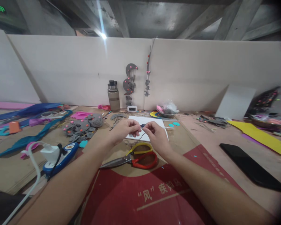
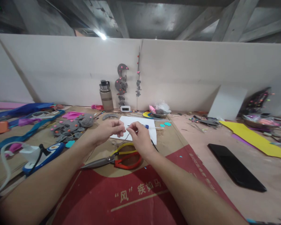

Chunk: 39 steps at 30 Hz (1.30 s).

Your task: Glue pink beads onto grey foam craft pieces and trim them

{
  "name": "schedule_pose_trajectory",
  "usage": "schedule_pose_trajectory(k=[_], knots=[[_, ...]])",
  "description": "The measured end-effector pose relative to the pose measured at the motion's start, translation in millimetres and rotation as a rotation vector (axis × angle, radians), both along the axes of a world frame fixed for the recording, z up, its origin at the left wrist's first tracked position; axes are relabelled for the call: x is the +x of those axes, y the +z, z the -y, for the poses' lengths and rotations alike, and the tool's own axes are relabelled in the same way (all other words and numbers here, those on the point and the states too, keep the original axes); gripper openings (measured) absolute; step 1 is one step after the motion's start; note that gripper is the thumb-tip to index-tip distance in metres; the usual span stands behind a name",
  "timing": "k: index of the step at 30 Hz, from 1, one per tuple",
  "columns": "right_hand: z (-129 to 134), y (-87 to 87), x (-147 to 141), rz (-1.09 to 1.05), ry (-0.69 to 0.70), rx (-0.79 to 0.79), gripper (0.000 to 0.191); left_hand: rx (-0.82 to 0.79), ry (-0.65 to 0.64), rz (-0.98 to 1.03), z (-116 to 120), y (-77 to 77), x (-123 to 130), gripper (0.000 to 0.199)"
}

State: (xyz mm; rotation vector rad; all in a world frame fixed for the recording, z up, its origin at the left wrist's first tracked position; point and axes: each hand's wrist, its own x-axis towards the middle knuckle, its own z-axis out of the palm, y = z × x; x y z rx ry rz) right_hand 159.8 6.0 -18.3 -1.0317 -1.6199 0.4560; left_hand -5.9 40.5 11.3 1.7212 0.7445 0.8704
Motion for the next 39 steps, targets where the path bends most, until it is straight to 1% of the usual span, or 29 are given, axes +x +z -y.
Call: schedule_pose_trajectory(k=[4,6,9,12,16,19,21,23,25,27,29,31,34,39], knots=[[-3.6,-1.0,0.0,-0.092,0.053,-0.070,0.016,-0.078,-0.016,0.025,-0.3,-1.0,1.4,0.027],[-4.3,-1.4,-0.8,-0.146,0.097,-0.107,0.018,-0.078,-0.046,0.024,0.9,-1.0,1.7,0.026],[-4.4,-1.9,-3.5,-0.263,0.190,-0.194,0.021,0.003,-0.059,0.008,2.5,-0.3,1.4,0.025],[-3.3,-1.8,-7.1,-0.419,0.322,-0.338,0.027,0.094,-0.052,-0.005,3.5,1.7,0.5,0.024],[-0.7,-0.4,-9.6,-0.575,0.486,-0.471,0.031,0.162,-0.056,-0.039,5.1,4.6,0.5,0.025],[-0.7,-0.2,-8.7,-0.597,0.507,-0.526,0.034,0.252,-0.019,-0.112,7.2,5.8,1.3,0.024],[-2.3,-1.1,-7.3,-0.564,0.477,-0.545,0.035,0.340,0.048,-0.187,8.4,5.9,1.7,0.023],[-4.6,-2.5,-5.9,-0.511,0.438,-0.541,0.035,0.386,0.109,-0.243,8.5,5.4,1.8,0.022],[-6.8,-3.8,-4.8,-0.467,0.408,-0.514,0.034,0.360,0.113,-0.260,7.1,4.6,1.4,0.024],[-8.1,-4.7,-4.0,-0.449,0.400,-0.488,0.033,0.305,0.070,-0.241,4.6,3.3,0.7,0.027],[-8.3,-5.2,-3.4,-0.458,0.411,-0.482,0.032,0.260,0.022,-0.189,2.3,1.8,0.3,0.026],[-7.4,-5.5,-2.8,-0.493,0.439,-0.492,0.031,0.203,-0.017,-0.097,1.0,0.3,0.5,0.022],[-5.2,-4.9,-2.2,-0.550,0.513,-0.527,0.031,0.109,-0.048,0.017,0.9,-1.2,1.5,0.021],[-1.6,-0.5,-1.5,-0.582,0.602,-0.595,0.031,0.108,-0.050,0.016,2.7,0.6,1.1,0.021]])
